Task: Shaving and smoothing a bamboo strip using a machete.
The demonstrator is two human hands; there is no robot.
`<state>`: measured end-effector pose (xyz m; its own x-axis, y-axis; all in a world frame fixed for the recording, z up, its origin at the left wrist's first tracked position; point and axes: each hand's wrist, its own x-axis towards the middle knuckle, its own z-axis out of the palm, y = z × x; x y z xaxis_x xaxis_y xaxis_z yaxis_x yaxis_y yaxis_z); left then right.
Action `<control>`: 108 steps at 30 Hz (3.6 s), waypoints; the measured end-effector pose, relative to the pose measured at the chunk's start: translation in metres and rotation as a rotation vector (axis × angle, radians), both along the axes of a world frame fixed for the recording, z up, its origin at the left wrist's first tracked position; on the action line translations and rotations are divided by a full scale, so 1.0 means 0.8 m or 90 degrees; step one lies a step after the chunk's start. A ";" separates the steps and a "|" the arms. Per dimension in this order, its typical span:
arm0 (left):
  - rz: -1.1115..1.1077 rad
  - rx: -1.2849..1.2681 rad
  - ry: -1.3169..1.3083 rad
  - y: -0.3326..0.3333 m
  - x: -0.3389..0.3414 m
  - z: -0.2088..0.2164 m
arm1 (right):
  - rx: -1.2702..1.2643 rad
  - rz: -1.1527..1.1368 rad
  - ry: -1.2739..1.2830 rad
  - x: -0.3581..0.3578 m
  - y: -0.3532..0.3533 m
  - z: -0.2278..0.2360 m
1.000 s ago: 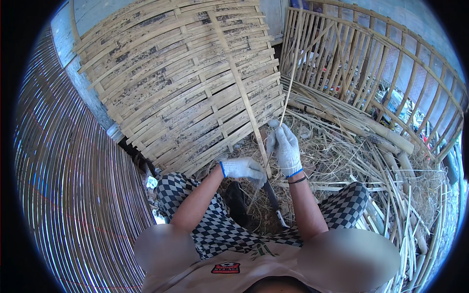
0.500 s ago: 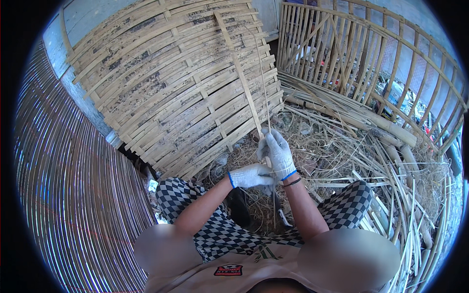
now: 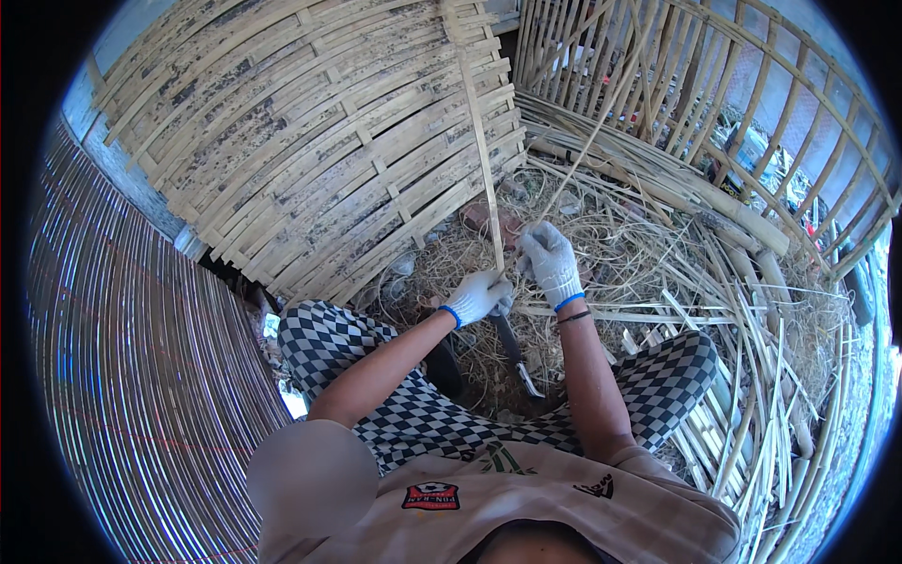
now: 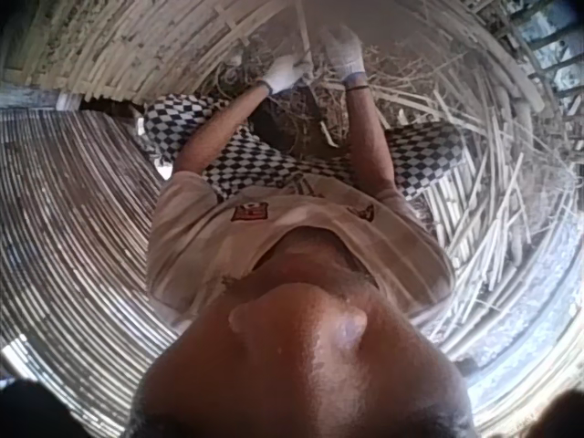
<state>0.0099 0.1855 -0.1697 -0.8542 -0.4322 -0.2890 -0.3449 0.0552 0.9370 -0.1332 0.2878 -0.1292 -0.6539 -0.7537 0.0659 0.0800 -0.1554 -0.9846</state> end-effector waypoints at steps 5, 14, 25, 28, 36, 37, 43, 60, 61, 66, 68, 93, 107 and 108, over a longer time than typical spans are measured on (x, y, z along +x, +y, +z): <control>0.104 -0.095 0.175 0.016 0.008 -0.005 | -0.061 0.035 0.002 0.001 -0.005 0.010; 0.121 -0.459 0.080 -0.020 0.020 0.051 | -0.032 -0.500 0.440 -0.007 0.010 0.071; 0.149 -0.922 0.025 -0.178 0.171 0.278 | 0.190 -0.043 0.914 -0.176 0.064 0.151; 0.241 -0.989 0.040 -0.219 0.222 0.304 | 0.145 -0.145 0.932 -0.186 0.081 0.147; 0.450 -0.976 0.038 -0.283 0.300 0.312 | 0.140 -0.477 0.773 -0.231 0.122 0.177; 0.444 -0.963 0.088 -0.284 0.296 0.305 | 0.105 -0.463 0.818 -0.229 0.119 0.172; 0.439 -0.648 0.174 -0.282 0.227 0.233 | 0.074 -0.487 0.538 -0.207 0.066 0.122; 0.539 -0.960 0.147 -0.263 0.198 0.239 | 0.102 -0.413 0.511 -0.260 0.085 0.119; 0.589 -1.155 0.156 -0.260 0.203 0.255 | 0.100 -0.471 0.551 -0.278 0.114 0.134; 0.727 -1.297 0.255 -0.262 0.214 0.303 | -0.069 -0.662 0.523 -0.336 0.245 0.141; 0.762 -1.251 0.257 -0.274 0.201 0.295 | -0.142 -0.707 0.364 -0.343 0.267 0.128; 0.119 -0.472 -0.407 -0.125 -0.218 -0.222 | 0.548 0.086 0.293 -0.317 0.158 0.045; 0.119 -0.410 -0.428 -0.119 -0.204 -0.218 | 0.588 0.121 0.338 -0.305 0.132 0.052; 0.114 -0.414 -0.428 -0.114 -0.207 -0.218 | 0.574 0.136 0.374 -0.302 0.132 0.053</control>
